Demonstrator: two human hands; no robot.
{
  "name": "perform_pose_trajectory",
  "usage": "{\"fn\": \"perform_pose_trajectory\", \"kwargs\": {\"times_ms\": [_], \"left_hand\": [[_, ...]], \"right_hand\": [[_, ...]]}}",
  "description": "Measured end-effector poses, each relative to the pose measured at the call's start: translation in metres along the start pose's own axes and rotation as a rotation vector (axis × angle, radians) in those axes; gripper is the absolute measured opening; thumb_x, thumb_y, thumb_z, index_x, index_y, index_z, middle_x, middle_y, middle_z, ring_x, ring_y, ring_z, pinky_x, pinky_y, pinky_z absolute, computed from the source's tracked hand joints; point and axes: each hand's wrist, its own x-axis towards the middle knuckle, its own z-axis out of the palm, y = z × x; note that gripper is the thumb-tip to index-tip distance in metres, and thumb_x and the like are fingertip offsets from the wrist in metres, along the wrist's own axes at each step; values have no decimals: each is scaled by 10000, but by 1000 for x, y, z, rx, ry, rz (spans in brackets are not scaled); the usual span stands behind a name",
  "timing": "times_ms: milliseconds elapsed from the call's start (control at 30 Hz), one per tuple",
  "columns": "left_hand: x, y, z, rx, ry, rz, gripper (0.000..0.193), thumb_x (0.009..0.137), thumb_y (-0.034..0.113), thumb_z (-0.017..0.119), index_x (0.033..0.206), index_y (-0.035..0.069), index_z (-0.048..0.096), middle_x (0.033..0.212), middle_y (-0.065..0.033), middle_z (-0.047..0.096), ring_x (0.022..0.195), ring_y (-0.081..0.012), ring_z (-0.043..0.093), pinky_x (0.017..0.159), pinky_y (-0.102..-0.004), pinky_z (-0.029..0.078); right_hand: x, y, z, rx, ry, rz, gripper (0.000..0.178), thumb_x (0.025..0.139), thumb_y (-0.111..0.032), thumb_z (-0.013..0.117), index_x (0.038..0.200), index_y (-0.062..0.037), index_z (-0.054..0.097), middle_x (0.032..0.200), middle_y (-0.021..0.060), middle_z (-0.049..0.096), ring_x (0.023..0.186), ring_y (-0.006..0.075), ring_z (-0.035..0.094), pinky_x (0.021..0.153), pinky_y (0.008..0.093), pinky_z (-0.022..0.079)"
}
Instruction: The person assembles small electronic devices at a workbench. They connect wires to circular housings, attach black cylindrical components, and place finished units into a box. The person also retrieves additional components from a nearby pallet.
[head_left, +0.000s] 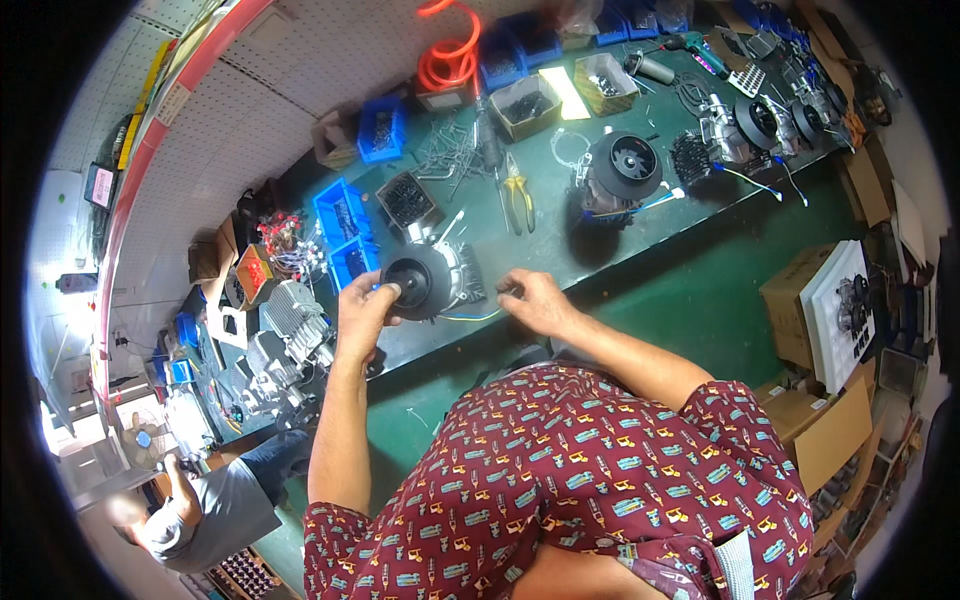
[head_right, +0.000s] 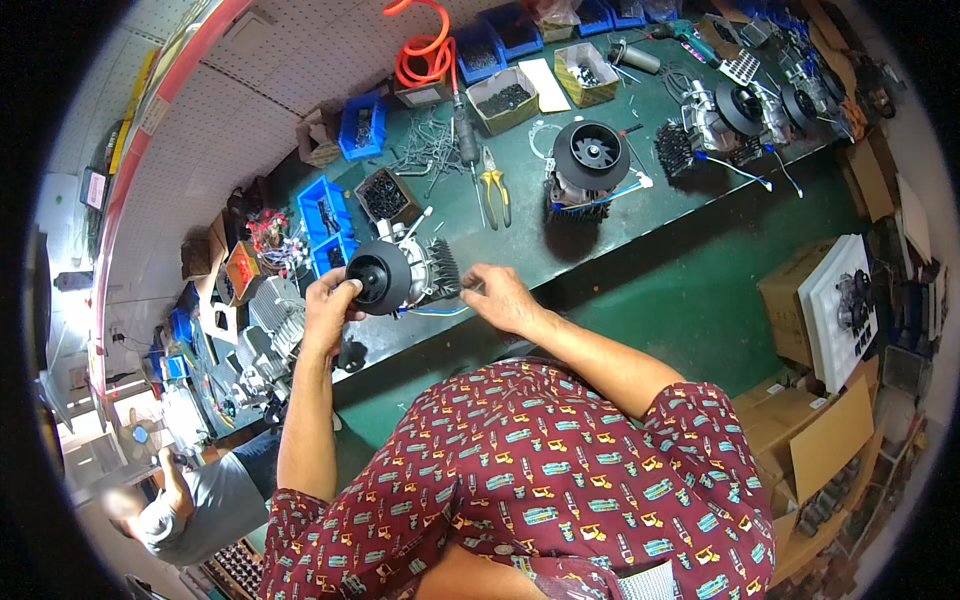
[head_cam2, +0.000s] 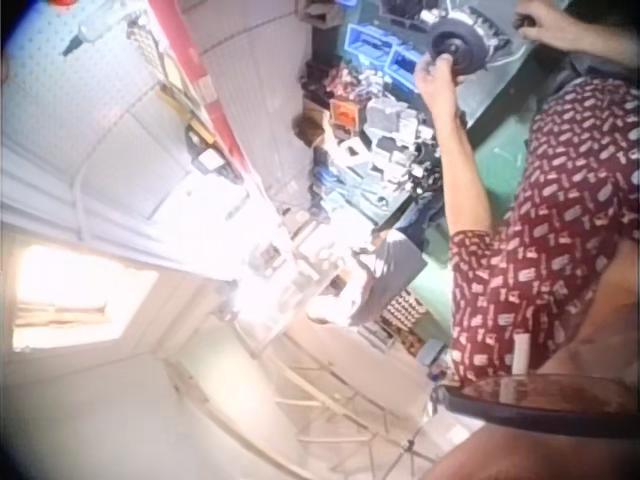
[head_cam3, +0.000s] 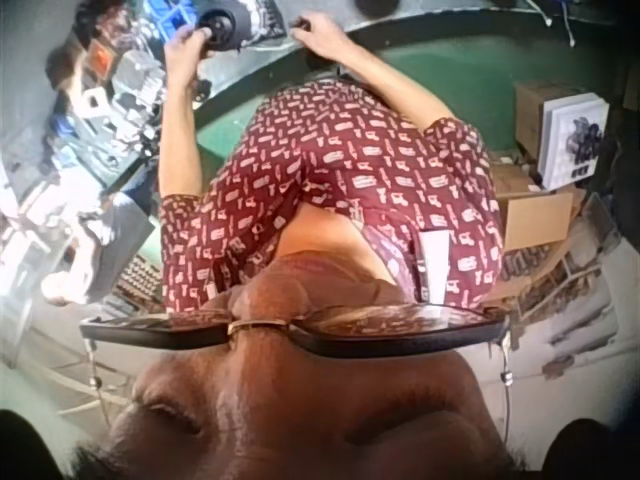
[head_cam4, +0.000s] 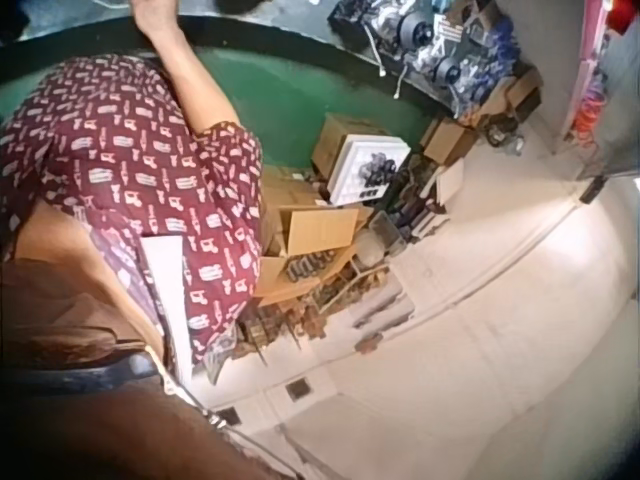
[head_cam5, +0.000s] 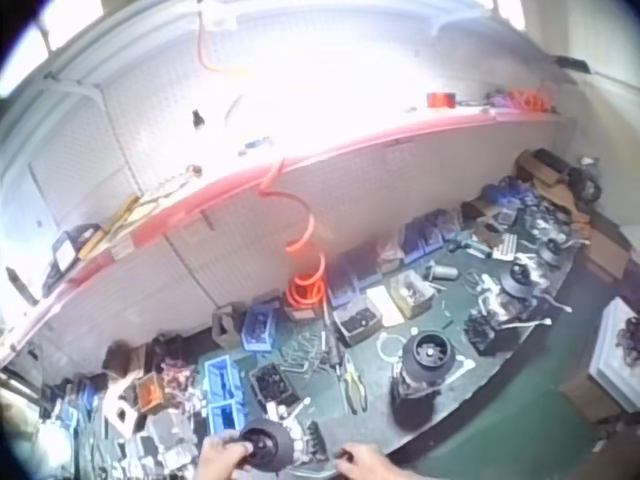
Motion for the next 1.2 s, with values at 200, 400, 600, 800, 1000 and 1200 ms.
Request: {"fn": "perform_pose_trajectory", "kwargs": {"times_ms": [200,400,600,800,1000,1200], "left_hand": [[6,10,0,40,2,7,353,859,174,646,1128,-56,656,815,-52,673,584,-67,567,516,-215,514],[8,6,-2,14,-28,-24,428,854,195,679,1188,-65,617,840,-80,705,663,-101,638,560,-231,528],[6,-5,2,-4,-21,-54,410,885,245,681,1197,-17,633,810,-28,651,615,-66,582,547,-223,543],[26,-96,-33,-195,165,32,373,976,276,573,1203,-16,614,787,-61,637,571,-120,594,510,-249,490],[11,-124,12,540,56,315,239,800,76,773,1002,-22,691,842,-138,742,777,-227,721,751,-342,547],[16,-128,16,561,83,434,203,837,58,754,1015,-14,691,876,-164,749,820,-268,737,728,-362,550]], "right_hand": [[15,5,28,1,-22,-27,249,813,-125,688,1006,32,669,888,194,715,843,326,714,773,413,556],[20,5,45,22,15,-31,273,778,-113,721,1003,30,665,880,189,704,808,309,706,748,396,557],[20,5,53,-47,65,-56,272,765,-122,742,977,28,661,883,185,693,807,333,686,745,422,547],[16,-13,57,-179,112,-72,249,788,-164,733,947,14,664,891,184,691,839,367,677,760,440,542],[16,-11,58,-360,148,-125,225,813,-198,729,893,-5,646,892,195,682,856,403,663,738,492,531],[17,-4,61,-496,138,-236,219,846,-202,709,901,-19,602,895,193,667,847,408,654,727,497,525]]}}
